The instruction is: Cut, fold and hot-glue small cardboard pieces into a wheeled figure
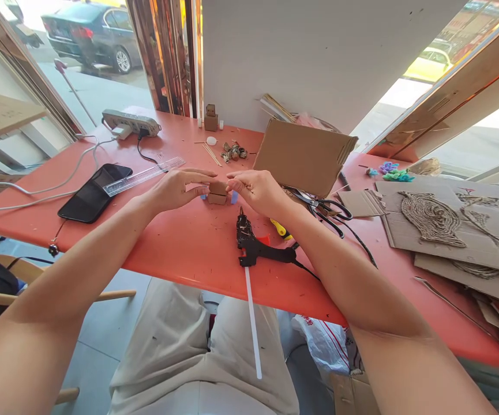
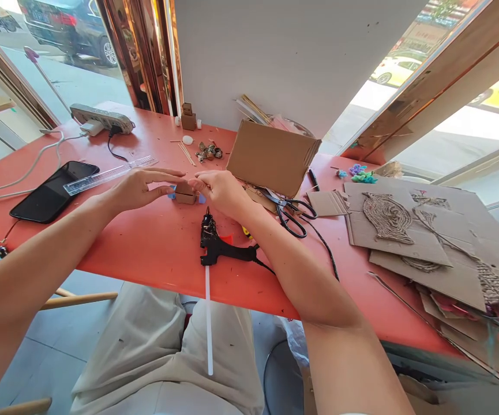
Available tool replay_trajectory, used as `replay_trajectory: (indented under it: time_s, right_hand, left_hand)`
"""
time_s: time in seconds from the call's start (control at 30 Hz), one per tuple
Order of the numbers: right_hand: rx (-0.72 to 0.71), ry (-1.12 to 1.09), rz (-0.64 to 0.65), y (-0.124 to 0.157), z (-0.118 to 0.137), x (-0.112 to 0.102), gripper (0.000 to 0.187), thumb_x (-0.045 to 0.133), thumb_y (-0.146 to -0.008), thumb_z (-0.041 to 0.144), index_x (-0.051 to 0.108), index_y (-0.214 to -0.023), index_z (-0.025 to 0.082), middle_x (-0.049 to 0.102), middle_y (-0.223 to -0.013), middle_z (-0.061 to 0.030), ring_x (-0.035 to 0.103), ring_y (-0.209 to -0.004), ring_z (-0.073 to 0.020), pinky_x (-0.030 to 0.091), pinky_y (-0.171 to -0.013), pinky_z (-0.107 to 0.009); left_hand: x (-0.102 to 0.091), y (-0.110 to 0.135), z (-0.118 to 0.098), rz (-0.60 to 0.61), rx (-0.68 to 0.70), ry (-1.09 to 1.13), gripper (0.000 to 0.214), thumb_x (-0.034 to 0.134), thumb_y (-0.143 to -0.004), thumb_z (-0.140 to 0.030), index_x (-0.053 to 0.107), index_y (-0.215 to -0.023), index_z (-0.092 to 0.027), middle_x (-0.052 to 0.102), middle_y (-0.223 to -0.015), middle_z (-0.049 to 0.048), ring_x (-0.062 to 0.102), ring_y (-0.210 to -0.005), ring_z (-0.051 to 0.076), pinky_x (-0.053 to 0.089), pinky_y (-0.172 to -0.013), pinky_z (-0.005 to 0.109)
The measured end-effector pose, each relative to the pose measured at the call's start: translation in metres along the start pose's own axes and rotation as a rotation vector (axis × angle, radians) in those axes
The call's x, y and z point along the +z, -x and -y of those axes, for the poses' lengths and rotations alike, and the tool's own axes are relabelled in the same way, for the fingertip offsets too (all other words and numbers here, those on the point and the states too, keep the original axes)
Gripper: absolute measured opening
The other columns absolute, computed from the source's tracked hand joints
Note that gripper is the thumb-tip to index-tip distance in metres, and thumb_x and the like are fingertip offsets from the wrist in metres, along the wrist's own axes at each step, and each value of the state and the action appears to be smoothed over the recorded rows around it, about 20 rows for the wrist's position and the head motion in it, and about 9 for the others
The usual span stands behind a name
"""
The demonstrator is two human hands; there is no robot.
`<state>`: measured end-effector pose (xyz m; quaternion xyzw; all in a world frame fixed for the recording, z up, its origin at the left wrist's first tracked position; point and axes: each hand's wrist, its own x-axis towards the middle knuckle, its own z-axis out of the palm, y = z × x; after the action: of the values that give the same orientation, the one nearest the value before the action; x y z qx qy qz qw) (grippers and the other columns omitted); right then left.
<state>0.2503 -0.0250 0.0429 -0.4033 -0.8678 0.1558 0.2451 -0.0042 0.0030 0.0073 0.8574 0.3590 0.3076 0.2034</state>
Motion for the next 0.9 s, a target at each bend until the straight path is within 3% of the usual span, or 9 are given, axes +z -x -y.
replay_trajectory:
  time_s: [0.1,0.27,0.4,0.5,0.6,0.73,0.9]
  right_hand:
    - [0.068,-0.013,0.010,-0.002,-0.003,0.000,0.056,0.040,-0.111,0.053,0.074,-0.082,0.019,0.077,-0.089,-0.0065,0.070,-0.089,-0.0226,0.049,-0.083,-0.032]
    - [0.151,-0.057,0.022,-0.001,-0.003,0.000,0.018,0.067,-0.097,0.032,0.076,-0.108,0.020,0.082,-0.107,-0.0075,0.076,-0.102,-0.0251,0.054,-0.093,-0.036]
    - [0.143,-0.103,0.040,0.001,-0.002,0.002,0.019,0.071,-0.089,0.022,0.074,-0.108,0.022,0.083,-0.112,-0.0079,0.077,-0.110,-0.0262,0.055,-0.099,-0.040]
    - [0.111,-0.112,0.036,0.002,-0.001,0.003,0.016,0.069,-0.086,0.021,0.073,-0.102,0.021,0.082,-0.105,-0.0053,0.075,-0.101,-0.0242,0.055,-0.095,-0.038]
    - [0.087,-0.152,0.032,0.003,0.000,0.003,0.012,0.069,-0.083,0.023,0.071,-0.095,0.021,0.080,-0.099,-0.0037,0.072,-0.093,-0.0220,0.054,-0.092,-0.037]
    - [0.070,-0.273,-0.066,-0.001,0.000,0.001,0.012,0.072,-0.080,0.030,0.065,-0.087,0.023,0.080,-0.102,-0.0044,0.073,-0.102,-0.0242,0.053,-0.099,-0.041]
    - [0.111,-0.446,-0.168,-0.006,-0.004,-0.003,0.029,0.074,-0.083,0.045,0.060,-0.099,0.025,0.080,-0.116,-0.0070,0.075,-0.116,-0.0263,0.054,-0.106,-0.048]
  left_hand:
    - [0.002,-0.001,-0.003,0.026,-0.014,-0.069,0.056,0.075,-0.087,-0.054,0.077,-0.135,-0.025,0.079,-0.138,0.0097,0.073,-0.130,0.033,0.055,-0.117,0.050]
    - [0.014,-0.002,-0.004,0.070,-0.114,-0.100,0.071,0.074,-0.084,-0.047,0.064,-0.149,-0.023,0.073,-0.147,0.0103,0.070,-0.133,0.033,0.054,-0.117,0.050]
    - [0.021,-0.004,-0.004,0.054,-0.092,-0.097,0.059,0.073,-0.082,-0.043,0.070,-0.137,-0.021,0.076,-0.140,0.0114,0.072,-0.128,0.034,0.056,-0.113,0.051]
    - [0.021,-0.006,-0.004,0.038,-0.054,-0.084,0.051,0.074,-0.081,-0.040,0.073,-0.129,-0.024,0.079,-0.133,0.0089,0.074,-0.121,0.032,0.058,-0.108,0.049]
    - [0.020,-0.005,-0.004,-0.013,-0.041,-0.084,0.047,0.076,-0.081,-0.038,0.072,-0.125,-0.022,0.079,-0.128,0.0096,0.075,-0.117,0.031,0.059,-0.106,0.047]
    - [0.017,-0.002,-0.007,-0.157,-0.004,-0.089,0.040,0.073,-0.089,-0.038,0.068,-0.126,-0.023,0.078,-0.127,0.0112,0.074,-0.116,0.027,0.062,-0.099,0.043]
    - [0.017,0.003,-0.012,-0.267,0.094,-0.105,0.036,0.071,-0.095,-0.041,0.065,-0.127,-0.025,0.077,-0.128,0.0111,0.073,-0.119,0.026,0.064,-0.099,0.041]
